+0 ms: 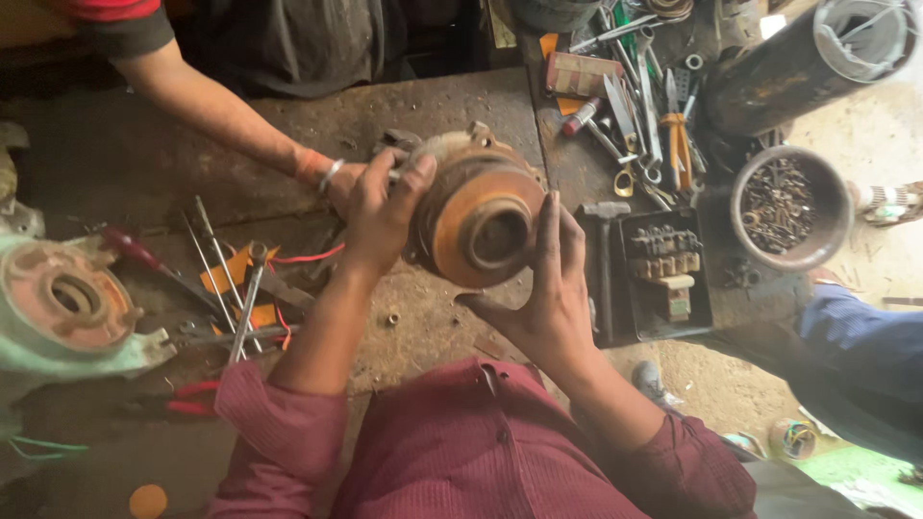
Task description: The person uses a spanner to loosen and remove a part from a water pump assembly on a workbench while another person holds the pump steady. The person then lifts the pump housing, pours liquid from a plastic bottle into it, and uses a hammer to tap and seat components while reassembling the pump on the bench.
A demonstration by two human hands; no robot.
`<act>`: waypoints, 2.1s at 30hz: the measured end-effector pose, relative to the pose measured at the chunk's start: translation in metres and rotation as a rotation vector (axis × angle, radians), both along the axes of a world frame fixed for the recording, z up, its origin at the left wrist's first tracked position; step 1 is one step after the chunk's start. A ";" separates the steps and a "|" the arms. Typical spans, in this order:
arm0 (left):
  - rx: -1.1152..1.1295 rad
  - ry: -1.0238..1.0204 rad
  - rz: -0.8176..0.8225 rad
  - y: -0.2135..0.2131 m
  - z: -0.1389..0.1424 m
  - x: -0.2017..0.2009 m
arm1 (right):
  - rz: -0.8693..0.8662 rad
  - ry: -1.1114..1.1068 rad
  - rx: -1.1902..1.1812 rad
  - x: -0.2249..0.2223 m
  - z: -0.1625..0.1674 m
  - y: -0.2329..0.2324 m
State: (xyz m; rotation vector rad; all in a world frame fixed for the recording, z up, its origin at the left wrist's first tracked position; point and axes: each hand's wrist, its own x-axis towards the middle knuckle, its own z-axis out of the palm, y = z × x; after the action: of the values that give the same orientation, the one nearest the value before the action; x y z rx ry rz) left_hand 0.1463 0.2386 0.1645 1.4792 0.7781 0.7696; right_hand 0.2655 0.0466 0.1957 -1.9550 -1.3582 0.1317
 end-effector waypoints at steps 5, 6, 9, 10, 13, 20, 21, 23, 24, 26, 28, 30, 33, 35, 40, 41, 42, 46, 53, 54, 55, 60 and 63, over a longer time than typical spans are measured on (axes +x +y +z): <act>0.042 0.198 -0.019 0.015 -0.002 0.004 | 0.042 0.048 0.084 0.020 -0.033 0.017; 0.048 0.181 -0.043 0.019 -0.002 0.009 | 0.031 0.026 0.120 0.025 -0.038 0.019; -0.029 0.127 -0.067 0.026 0.000 0.021 | 0.008 0.003 0.186 0.039 -0.051 0.026; 0.015 0.174 -0.046 0.028 0.001 0.025 | -0.003 -0.005 0.208 0.045 -0.054 0.030; 0.041 0.197 -0.011 0.035 0.004 0.031 | 0.060 -0.011 0.302 0.059 -0.059 0.042; -0.140 0.050 0.009 0.055 0.002 0.022 | 0.134 0.080 0.341 0.062 -0.050 0.069; -0.150 0.036 0.023 0.057 0.002 0.019 | 0.137 0.065 0.348 0.060 -0.048 0.074; -0.204 0.035 0.060 0.058 0.001 0.015 | 0.129 0.002 0.338 0.059 -0.046 0.083; -0.230 0.033 0.076 0.058 0.000 0.013 | 0.117 -0.049 0.326 0.059 -0.047 0.089; -0.178 0.066 0.111 0.057 -0.001 0.013 | 0.155 -0.052 0.368 0.060 -0.049 0.097; -0.152 0.047 0.110 0.055 -0.001 0.016 | 0.258 0.039 0.479 0.063 -0.055 0.102; -0.153 -0.024 0.081 0.052 -0.002 0.021 | 0.280 0.005 0.487 0.067 -0.060 0.102; -0.164 -0.010 0.084 0.040 0.000 0.026 | 0.233 -0.045 0.464 0.070 -0.065 0.094; -0.026 0.064 0.072 0.031 0.003 0.029 | 0.174 -0.061 0.446 0.069 -0.064 0.087; 0.030 0.134 0.044 0.011 0.020 0.025 | 0.083 0.051 0.476 0.049 -0.035 0.063; -0.016 0.167 0.024 0.010 0.024 0.024 | 0.066 0.000 0.420 0.045 -0.026 0.057; -0.066 0.200 0.003 0.009 0.028 0.022 | 0.049 -0.052 0.358 0.041 -0.015 0.049; -0.245 0.126 -0.135 0.008 0.038 0.011 | -0.025 -0.165 0.247 0.019 0.021 0.025; -0.403 0.020 -0.329 0.006 0.038 -0.001 | -0.040 -0.246 0.147 -0.017 0.048 0.011; -0.415 0.028 -0.338 0.009 0.039 0.000 | -0.052 -0.225 0.134 -0.018 0.047 0.012; -0.436 -0.008 -0.370 0.011 0.041 0.002 | -0.066 -0.208 0.126 -0.016 0.046 0.012; -0.444 0.023 -0.395 0.023 0.044 0.008 | 0.057 -0.099 0.137 0.009 0.040 0.012; -0.370 0.133 -0.316 0.030 0.038 0.009 | 0.185 -0.087 0.170 0.021 0.039 0.012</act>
State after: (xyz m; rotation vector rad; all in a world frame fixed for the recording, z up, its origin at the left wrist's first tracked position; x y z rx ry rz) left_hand 0.1552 0.2687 0.2021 1.2819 0.7182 0.2727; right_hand 0.2866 0.0589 0.2343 -1.7100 -1.5547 0.0173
